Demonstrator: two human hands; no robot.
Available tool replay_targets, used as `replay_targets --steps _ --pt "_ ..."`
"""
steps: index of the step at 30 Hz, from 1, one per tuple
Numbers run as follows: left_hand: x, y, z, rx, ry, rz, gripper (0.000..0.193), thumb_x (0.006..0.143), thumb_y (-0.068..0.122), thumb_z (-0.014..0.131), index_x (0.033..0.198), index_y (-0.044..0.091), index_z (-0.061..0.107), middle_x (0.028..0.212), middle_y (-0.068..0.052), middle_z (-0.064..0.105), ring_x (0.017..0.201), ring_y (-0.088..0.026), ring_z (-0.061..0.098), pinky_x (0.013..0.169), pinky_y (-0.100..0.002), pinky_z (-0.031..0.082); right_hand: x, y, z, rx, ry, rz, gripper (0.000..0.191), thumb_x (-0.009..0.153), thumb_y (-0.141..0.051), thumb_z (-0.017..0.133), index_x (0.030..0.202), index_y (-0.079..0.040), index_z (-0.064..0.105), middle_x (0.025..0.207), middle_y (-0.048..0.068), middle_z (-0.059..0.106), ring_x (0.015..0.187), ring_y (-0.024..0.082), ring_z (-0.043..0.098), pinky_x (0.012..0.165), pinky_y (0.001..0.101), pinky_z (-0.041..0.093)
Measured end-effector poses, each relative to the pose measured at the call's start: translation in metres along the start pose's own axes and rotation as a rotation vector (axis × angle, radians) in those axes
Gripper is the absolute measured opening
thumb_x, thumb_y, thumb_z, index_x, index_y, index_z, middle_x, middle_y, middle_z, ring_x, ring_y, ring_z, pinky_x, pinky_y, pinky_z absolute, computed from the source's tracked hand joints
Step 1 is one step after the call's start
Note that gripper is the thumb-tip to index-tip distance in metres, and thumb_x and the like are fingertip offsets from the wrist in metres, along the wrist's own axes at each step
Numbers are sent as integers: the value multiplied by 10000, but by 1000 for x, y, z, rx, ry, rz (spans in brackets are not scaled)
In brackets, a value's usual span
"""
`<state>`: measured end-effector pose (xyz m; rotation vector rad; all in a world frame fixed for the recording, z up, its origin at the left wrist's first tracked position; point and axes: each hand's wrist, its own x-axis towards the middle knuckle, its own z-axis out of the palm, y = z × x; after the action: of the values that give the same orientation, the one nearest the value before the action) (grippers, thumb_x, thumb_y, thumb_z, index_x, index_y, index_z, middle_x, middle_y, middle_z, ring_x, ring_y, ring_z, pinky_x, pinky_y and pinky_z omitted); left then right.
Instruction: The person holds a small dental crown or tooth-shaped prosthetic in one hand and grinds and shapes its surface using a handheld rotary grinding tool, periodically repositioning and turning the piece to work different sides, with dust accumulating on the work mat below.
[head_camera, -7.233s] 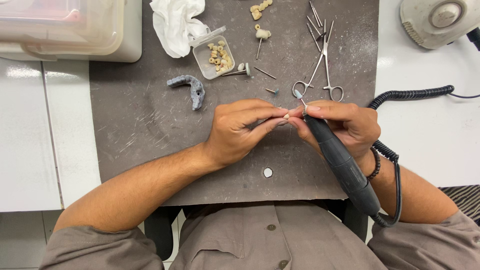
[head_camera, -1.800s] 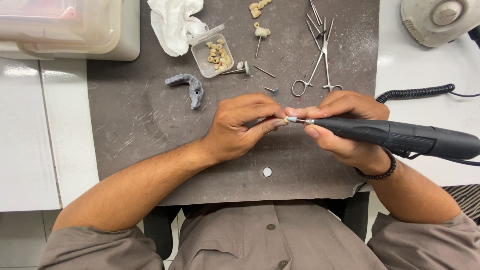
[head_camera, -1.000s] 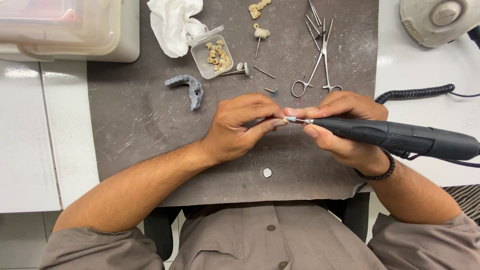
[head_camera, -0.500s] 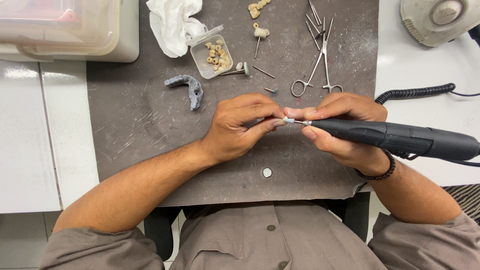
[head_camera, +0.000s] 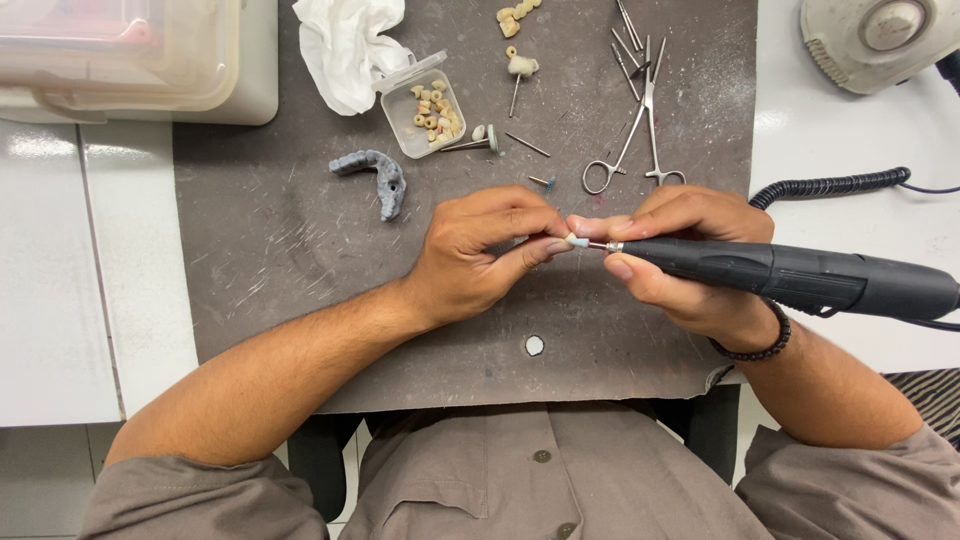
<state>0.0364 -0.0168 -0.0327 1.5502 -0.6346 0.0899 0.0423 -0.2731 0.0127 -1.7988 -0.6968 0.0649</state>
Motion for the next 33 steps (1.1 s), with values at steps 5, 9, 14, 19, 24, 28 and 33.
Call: replay_targets --steps 5,9,14,19,24,28,33 --pt "0 0 0 6 -2 -3 139 989 54 764 1126 48 745 1045 -61 729 891 -132 714 738 -268 584 1 -2 1 9 8 12 191 899 -4 777 1062 -18 678 937 100 730 769 91 707 688 196 588" --pt "0 0 -1 21 0 7 136 989 51 763 1123 48 744 1050 -61 731 905 -136 717 757 -275 587 0 -1 1 10 -9 2 194 916 -2 773 1083 -14 674 947 115 728 818 112 724 744 219 614" --pt "1 0 -1 16 4 12 135 990 53 766 1123 46 744 1048 -60 731 912 -140 720 763 -274 588 -2 1 1 59 28 32 191 920 -4 762 1083 -13 663 916 95 711 775 86 701 695 195 591" --pt "0 -1 0 14 3 11 131 992 54 764 1121 49 743 1051 -59 731 921 -140 722 771 -272 591 -1 0 2 42 22 38 189 915 5 759 1080 -6 666 920 88 703 775 81 697 704 200 598" --pt "0 -1 0 0 -12 -19 134 981 45 762 1114 49 749 1040 -60 733 892 -137 718 741 -265 589 0 -1 1 6 0 22 188 899 8 766 1056 -10 663 923 101 732 745 73 684 667 187 571" --pt "1 -1 -1 22 1 12 133 984 43 765 1116 46 743 1043 -61 729 907 -142 720 760 -275 586 0 -2 0 1 0 6 187 914 -3 763 1070 -9 660 956 110 735 776 83 699 699 193 584" --pt "0 0 -1 27 7 10 139 982 41 765 1119 46 742 1043 -61 729 915 -143 722 763 -275 589 0 1 4 9 33 22 199 922 -12 774 1083 -8 658 985 103 727 764 77 696 671 179 580"
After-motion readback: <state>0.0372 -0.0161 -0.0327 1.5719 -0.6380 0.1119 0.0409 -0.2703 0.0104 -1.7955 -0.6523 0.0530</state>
